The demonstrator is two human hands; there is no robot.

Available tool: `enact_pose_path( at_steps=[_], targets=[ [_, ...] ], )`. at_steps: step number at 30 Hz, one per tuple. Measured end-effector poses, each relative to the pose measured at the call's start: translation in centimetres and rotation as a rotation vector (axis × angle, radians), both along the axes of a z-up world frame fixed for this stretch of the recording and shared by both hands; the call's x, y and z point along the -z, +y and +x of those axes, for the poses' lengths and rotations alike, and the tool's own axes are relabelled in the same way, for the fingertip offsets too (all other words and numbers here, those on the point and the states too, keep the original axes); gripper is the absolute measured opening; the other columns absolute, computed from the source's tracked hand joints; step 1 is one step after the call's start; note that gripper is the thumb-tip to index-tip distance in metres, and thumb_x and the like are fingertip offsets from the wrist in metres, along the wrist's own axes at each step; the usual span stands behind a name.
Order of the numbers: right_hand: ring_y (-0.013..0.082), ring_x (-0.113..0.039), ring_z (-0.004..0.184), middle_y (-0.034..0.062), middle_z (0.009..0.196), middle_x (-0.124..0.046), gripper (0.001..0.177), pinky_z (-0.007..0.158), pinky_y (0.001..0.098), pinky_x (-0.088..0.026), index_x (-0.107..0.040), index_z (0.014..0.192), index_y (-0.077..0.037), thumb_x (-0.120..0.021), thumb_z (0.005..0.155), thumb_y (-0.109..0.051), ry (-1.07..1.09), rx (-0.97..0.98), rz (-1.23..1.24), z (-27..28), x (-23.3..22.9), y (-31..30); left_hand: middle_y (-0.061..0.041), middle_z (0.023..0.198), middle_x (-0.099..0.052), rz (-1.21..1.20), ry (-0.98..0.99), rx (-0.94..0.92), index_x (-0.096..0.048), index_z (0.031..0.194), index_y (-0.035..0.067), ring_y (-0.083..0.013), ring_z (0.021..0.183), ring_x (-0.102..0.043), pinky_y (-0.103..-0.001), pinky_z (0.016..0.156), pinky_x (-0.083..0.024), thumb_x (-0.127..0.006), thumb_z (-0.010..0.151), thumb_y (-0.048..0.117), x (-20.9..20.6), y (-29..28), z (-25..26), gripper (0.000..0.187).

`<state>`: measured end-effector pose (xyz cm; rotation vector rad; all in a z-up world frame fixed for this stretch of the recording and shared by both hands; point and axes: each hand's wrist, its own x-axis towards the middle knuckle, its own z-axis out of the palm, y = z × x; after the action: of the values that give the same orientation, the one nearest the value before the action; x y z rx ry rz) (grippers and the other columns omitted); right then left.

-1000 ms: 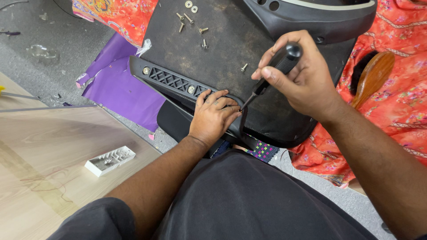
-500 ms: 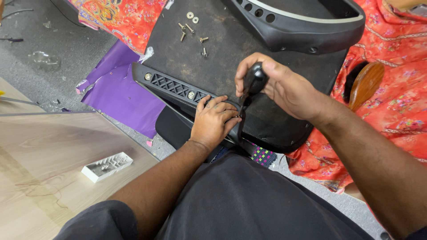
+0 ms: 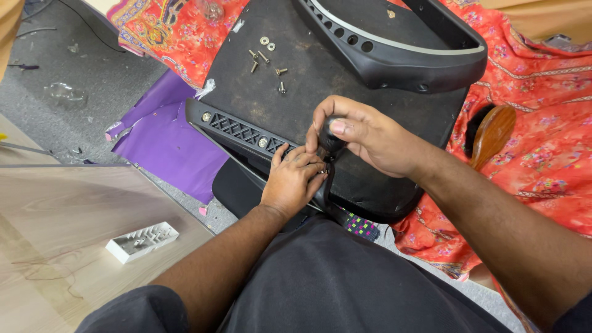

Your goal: The person sits on the floor with a black plastic chair back on their lap and uses a screwdriver to unscrew screws from its mounting rail. They collect the removed screws and place them into a small plastic cup on the floor.

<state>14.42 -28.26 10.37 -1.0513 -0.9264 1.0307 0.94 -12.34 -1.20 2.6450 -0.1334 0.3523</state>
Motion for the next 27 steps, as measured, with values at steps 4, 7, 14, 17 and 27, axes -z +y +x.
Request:
enact_pose_path(
  at_steps=[4, 7, 14, 17, 27],
  targets=[
    [0.0165, -0.058, 0.114, 0.0085, 0.115, -0.061, 0.043, 0.106, 0.0353, -0.047, -0.057, 0.131, 0.001, -0.050, 0.111, -0.036, 0.094, 0.008, 0.001, -0.3, 0.7, 0.1, 0.001, 0.114, -0.071, -0.024, 0.036, -0.035, -0.080, 0.101, 0.015, -0.0201, 0.129, -0.055, -0.055, 0.118, -0.027, -0.074, 0.085, 0.030, -0.5, -0.3, 0.2, 0.022],
    [0.0167, -0.060, 0.112, 0.0096, 0.114, -0.063, 0.047, 0.106, 0.0347, -0.048, -0.059, 0.131, 0.002, -0.045, 0.111, -0.040, 0.113, 0.019, -0.005, -0.6, 1.0, 0.2, 0.001, 0.113, -0.071, -0.043, 0.067, -0.035, -0.080, 0.100, 0.014, -0.0203, 0.129, -0.055, -0.056, 0.117, -0.027, -0.076, 0.086, 0.032, -0.6, -0.3, 0.2, 0.023],
    [0.0193, -0.060, 0.119, 0.0119, 0.119, -0.063, 0.043, 0.110, 0.0376, -0.048, -0.058, 0.128, 0.002, -0.049, 0.111, -0.036, 0.062, 0.007, 0.000, -0.1, 0.7, 0.2, 0.002, 0.112, -0.071, -0.076, 0.026, -0.030, -0.078, 0.097, 0.014, -0.0204, 0.132, -0.055, -0.053, 0.118, -0.031, -0.076, 0.086, 0.029, 0.1, -0.2, 0.2, 0.018],
    [0.0218, -0.062, 0.123, 0.0136, 0.123, -0.064, 0.040, 0.112, 0.0396, -0.049, -0.057, 0.126, 0.001, -0.053, 0.109, -0.035, 0.082, -0.020, 0.019, 0.3, 0.5, 0.0, 0.002, 0.113, -0.070, -0.099, 0.012, -0.018, -0.078, 0.098, 0.014, -0.0210, 0.132, -0.055, -0.054, 0.119, -0.031, -0.077, 0.085, 0.027, 0.2, 0.0, 0.1, 0.019],
    [0.0234, -0.064, 0.117, 0.0143, 0.117, -0.065, 0.040, 0.109, 0.0430, -0.052, -0.060, 0.124, 0.003, -0.058, 0.108, -0.033, 0.025, 0.005, 0.000, 1.0, 0.9, -0.4, 0.000, 0.117, -0.069, -0.131, 0.076, -0.057, -0.075, 0.098, 0.013, -0.0202, 0.134, -0.055, -0.054, 0.121, -0.028, -0.078, 0.086, 0.029, -0.2, -0.2, 0.2, 0.020]
  ],
)
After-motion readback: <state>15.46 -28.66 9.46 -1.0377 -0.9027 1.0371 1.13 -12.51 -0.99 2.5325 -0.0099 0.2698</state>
